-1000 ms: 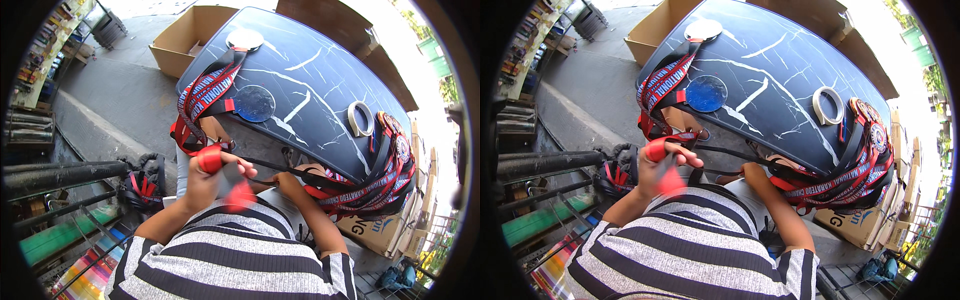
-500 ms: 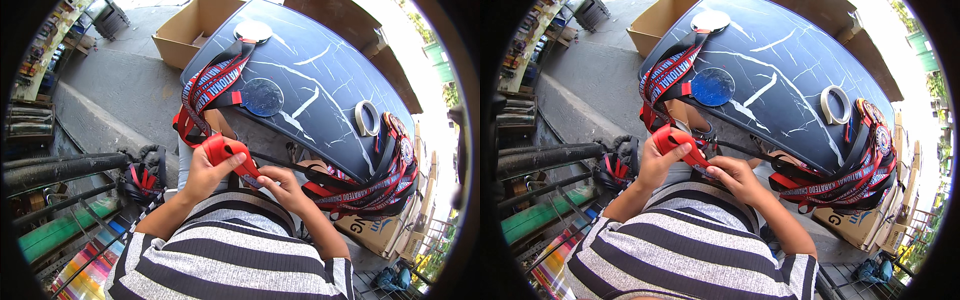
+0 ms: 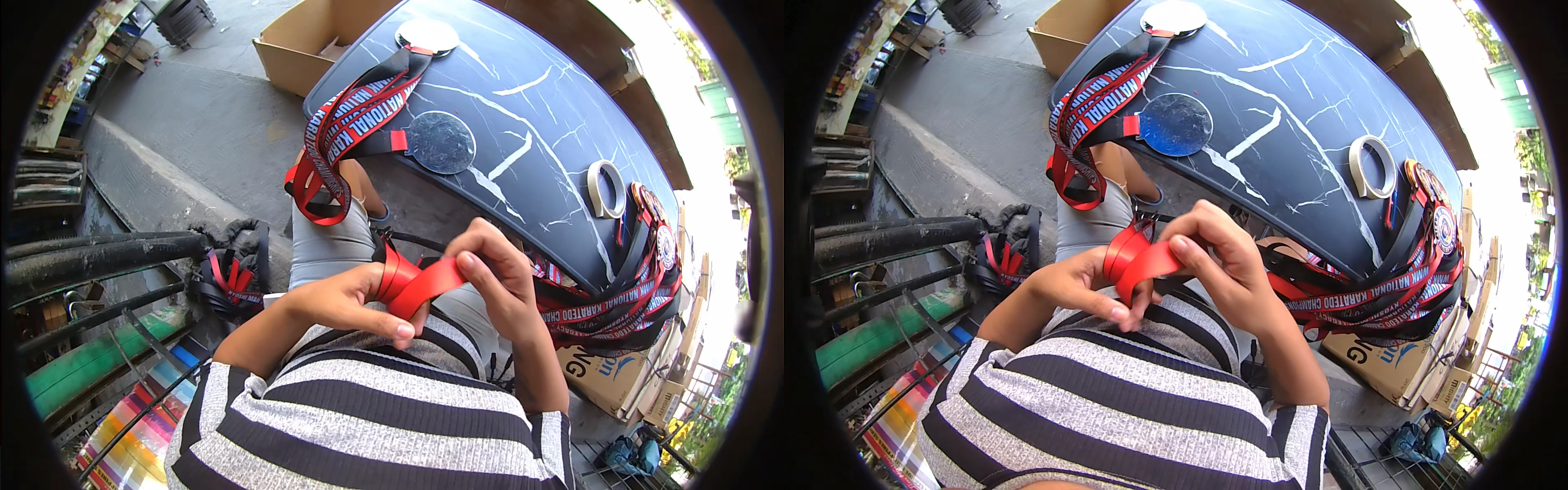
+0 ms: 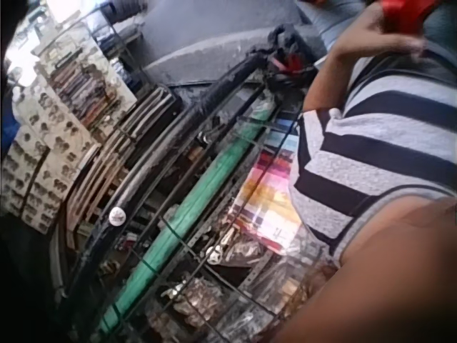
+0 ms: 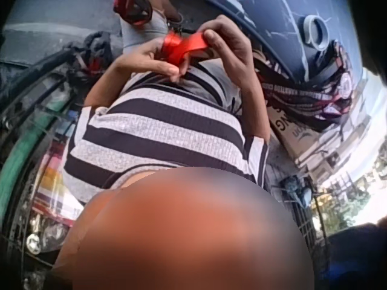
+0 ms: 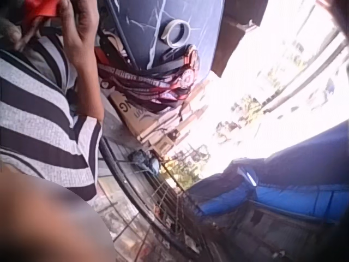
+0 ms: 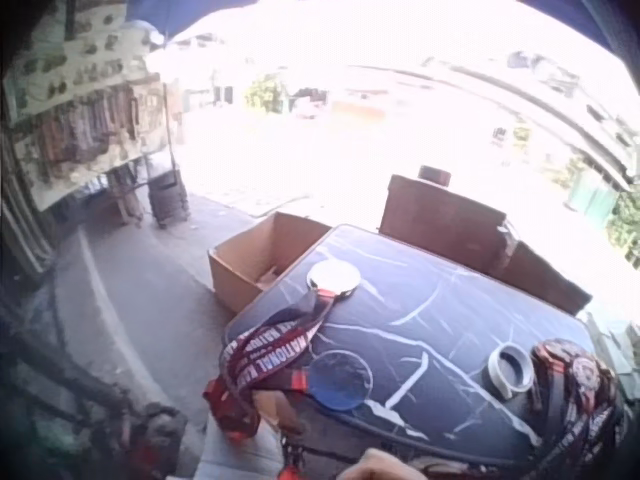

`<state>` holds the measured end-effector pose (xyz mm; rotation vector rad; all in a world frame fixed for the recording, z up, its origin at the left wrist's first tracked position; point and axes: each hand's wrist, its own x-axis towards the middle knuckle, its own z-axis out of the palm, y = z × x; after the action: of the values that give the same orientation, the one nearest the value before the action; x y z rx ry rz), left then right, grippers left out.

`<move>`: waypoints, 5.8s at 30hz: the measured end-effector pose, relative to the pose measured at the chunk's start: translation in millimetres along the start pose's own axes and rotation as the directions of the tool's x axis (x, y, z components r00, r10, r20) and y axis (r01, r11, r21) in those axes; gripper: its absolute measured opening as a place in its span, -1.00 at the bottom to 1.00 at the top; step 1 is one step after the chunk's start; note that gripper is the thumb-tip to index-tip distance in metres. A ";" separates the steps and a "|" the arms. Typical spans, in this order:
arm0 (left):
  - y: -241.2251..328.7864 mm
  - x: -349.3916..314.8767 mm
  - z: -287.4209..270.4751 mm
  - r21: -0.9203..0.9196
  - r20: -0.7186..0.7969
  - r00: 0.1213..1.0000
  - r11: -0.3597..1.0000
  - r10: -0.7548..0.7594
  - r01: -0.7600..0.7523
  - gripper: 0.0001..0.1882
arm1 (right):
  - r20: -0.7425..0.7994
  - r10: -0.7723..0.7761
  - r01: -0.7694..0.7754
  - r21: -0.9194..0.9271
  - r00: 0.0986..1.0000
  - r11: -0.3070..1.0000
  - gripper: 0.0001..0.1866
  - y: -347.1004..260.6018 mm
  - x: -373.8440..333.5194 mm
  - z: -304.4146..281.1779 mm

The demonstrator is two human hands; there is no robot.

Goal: The person assembles medals by threading red and black ribbons through medal loops and securing them with white tape. They handle multiple medals and ribbons, folding and taping the ribbon ends to form loops, then place the assembled medals on a nearby surface.

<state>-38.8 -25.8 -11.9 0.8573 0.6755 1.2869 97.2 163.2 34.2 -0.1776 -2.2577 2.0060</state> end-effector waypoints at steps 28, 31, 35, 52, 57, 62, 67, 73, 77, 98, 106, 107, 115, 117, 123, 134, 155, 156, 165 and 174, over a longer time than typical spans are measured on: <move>-14.8 18.5 0.5 0.043 -0.542 0.774 0.930 0.329 -0.365 -0.71 | -0.020 0.215 -0.211 -0.283 0.977 0.936 -0.79 74.8 -48.6 -9.6; -7.1 15.9 -1.4 0.210 -0.575 0.734 0.933 0.361 -0.293 -0.73 | -0.054 0.394 -0.365 -0.507 0.917 0.781 -0.82 149.3 -61.1 -6.1; 1.6 17.5 1.3 0.255 -0.608 0.678 0.910 0.413 -0.326 -0.61 | 0.015 0.524 -0.372 -0.686 0.852 0.625 -0.75 208.3 -68.6 -10.7; -8.3 24.9 7.8 0.050 -0.537 0.793 0.949 0.287 -0.310 -0.51 | 0.119 0.155 -0.176 0.198 0.981 0.964 -0.76 65.5 -17.2 27.9; -5.6 19.6 3.4 0.142 -0.567 0.787 0.969 0.246 -0.201 -0.47 | 0.220 0.405 -0.453 0.257 0.888 0.854 -0.79 39.7 -17.1 15.1; -9.1 18.4 5.3 0.183 -0.588 0.779 0.974 0.217 -0.134 -0.66 | 0.264 0.273 -0.374 0.509 0.925 0.775 -0.81 41.4 -16.1 15.5; -11.2 14.2 4.6 0.073 -0.596 0.775 0.975 0.211 -0.209 -0.72 | 0.220 0.329 -0.391 0.380 0.918 0.838 -0.78 39.8 -11.1 16.0; -10.9 2.5 0.9 -0.104 -0.661 0.745 0.974 0.083 -0.201 -0.76 | 0.106 0.377 -0.391 0.233 0.920 0.890 -0.80 32.4 -7.0 8.5; -6.4 -3.0 -5.9 -0.307 -0.561 0.828 0.929 -0.001 -0.206 -0.76 | 0.165 0.313 -0.351 0.322 0.935 0.879 -0.80 36.4 0.3 9.4; -2.1 -1.3 -12.5 -0.320 -0.165 0.977 0.929 0.136 -0.183 -0.56 | 0.064 -0.414 0.327 -0.726 0.908 0.606 -0.63 -26.2 105.4 -32.2; 1.2 1.9 15.5 -0.294 -0.110 0.979 0.936 0.169 -0.194 -0.32 | 0.129 -0.050 0.138 -0.924 0.990 0.356 -0.44 27.4 229.4 -83.3; 1.7 1.2 15.2 -0.262 -0.149 0.970 0.938 0.194 -0.228 -0.30 | 0.174 -0.103 0.196 -0.940 0.979 0.279 -0.55 24.4 227.3 -87.1; -16.3 13.8 15.2 -0.107 -0.312 0.944 0.983 0.110 -0.150 -0.11 | 0.001 -0.192 0.144 -0.665 0.981 0.733 -0.79 -51.0 118.3 -58.8; -20.8 21.2 14.3 -0.125 -0.363 0.930 0.986 0.056 -0.108 -0.18 | 0.024 -0.158 0.153 -0.422 0.987 0.894 -0.83 -59.5 75.0 -39.0; -28.3 33.1 18.1 -0.134 -0.496 0.814 0.899 0.303 -0.417 -0.62 | 0.158 -0.235 0.274 -0.732 0.959 0.624 -0.74 -35.5 -6.0 -7.3; -18.8 17.7 14.0 0.269 -0.508 0.777 0.925 0.373 -0.268 -0.79 | -0.112 0.314 -0.321 -0.564 0.943 0.761 -0.76 160.0 -59.2 0.1; -21.7 24.7 11.6 0.428 -0.543 0.756 0.895 0.364 -0.123 -0.73 | 0.205 0.504 -0.453 -0.251 0.839 0.856 -0.80 110.7 -28.1 6.8; -22.3 25.6 11.4 0.356 -0.539 0.772 0.922 0.338 -0.155 -0.71 | 0.211 0.358 -0.331 -0.153 0.909 0.931 -0.81 105.1 -27.4 7.0; -15.2 17.0 2.1 -0.038 -0.436 0.874 0.966 0.216 -0.257 0.00 | 0.108 0.340 -0.328 -0.116 0.934 0.938 -0.73 106.4 -32.2 0.2; 6.4 15.4 -13.5 0.055 -0.635 0.712 0.937 0.300 -0.346 -0.66 | 0.051 0.651 -0.513 -0.570 0.758 0.642 -0.70 150.6 -57.2 -17.7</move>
<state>-50.8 -8.0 -13.1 0.4707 1.0369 1.9512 158.1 188.7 -113.9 -0.8684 -3.2120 1.6039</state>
